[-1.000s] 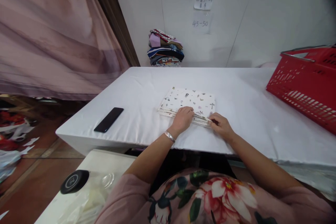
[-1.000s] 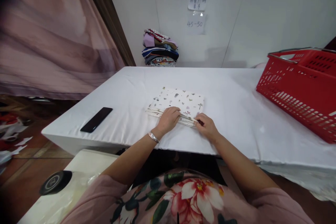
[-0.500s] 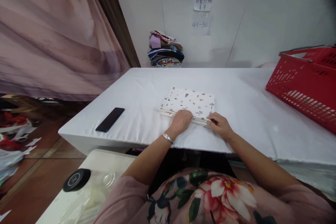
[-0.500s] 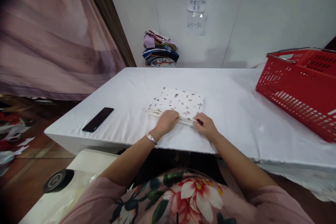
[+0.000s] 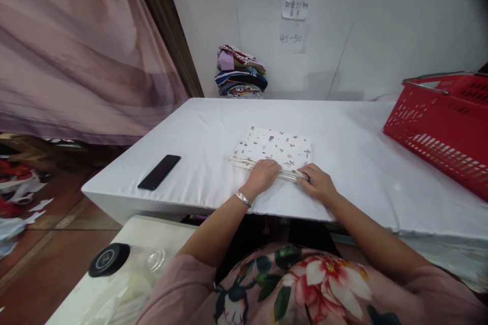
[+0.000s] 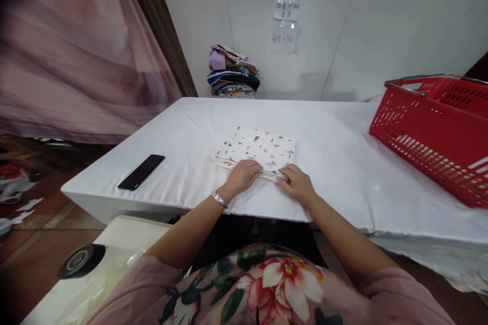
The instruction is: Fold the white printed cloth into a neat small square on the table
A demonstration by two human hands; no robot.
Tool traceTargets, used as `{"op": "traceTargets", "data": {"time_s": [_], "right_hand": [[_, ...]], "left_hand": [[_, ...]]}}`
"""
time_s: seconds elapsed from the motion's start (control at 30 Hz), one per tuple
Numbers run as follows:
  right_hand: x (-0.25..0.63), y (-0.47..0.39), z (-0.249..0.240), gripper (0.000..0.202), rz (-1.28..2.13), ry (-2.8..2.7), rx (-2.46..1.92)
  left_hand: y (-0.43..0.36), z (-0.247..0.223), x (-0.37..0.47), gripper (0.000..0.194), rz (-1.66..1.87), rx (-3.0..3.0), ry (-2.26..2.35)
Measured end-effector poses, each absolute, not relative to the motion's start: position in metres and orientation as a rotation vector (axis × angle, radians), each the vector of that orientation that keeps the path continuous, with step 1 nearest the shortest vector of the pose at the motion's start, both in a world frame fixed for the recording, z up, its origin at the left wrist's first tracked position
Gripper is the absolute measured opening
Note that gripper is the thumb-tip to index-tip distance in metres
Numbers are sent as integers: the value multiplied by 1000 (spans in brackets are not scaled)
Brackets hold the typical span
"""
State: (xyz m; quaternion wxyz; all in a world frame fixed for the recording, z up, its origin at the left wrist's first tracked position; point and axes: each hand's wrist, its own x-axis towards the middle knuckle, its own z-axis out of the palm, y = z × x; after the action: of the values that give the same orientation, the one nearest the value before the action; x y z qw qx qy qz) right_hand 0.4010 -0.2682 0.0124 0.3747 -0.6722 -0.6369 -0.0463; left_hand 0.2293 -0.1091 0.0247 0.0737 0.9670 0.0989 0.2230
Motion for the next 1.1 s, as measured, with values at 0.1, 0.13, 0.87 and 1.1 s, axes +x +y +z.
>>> {"op": "traceTargets", "data": {"time_s": [0.1, 0.13, 0.87, 1.1], "right_hand": [[401, -268, 11, 22, -72, -1628, -1734], [402, -268, 10, 21, -41, -1613, -1727], [399, -265, 13, 14, 14, -1492, -1702], [400, -264, 12, 12, 21, -1512, -1664]], "left_hand": [[-109, 27, 230, 14, 667, 2900, 281], [-109, 27, 231, 14, 666, 2898, 281], [-112, 24, 239, 18, 696, 2888, 307], [-115, 27, 245, 21, 706, 2899, 275]]}}
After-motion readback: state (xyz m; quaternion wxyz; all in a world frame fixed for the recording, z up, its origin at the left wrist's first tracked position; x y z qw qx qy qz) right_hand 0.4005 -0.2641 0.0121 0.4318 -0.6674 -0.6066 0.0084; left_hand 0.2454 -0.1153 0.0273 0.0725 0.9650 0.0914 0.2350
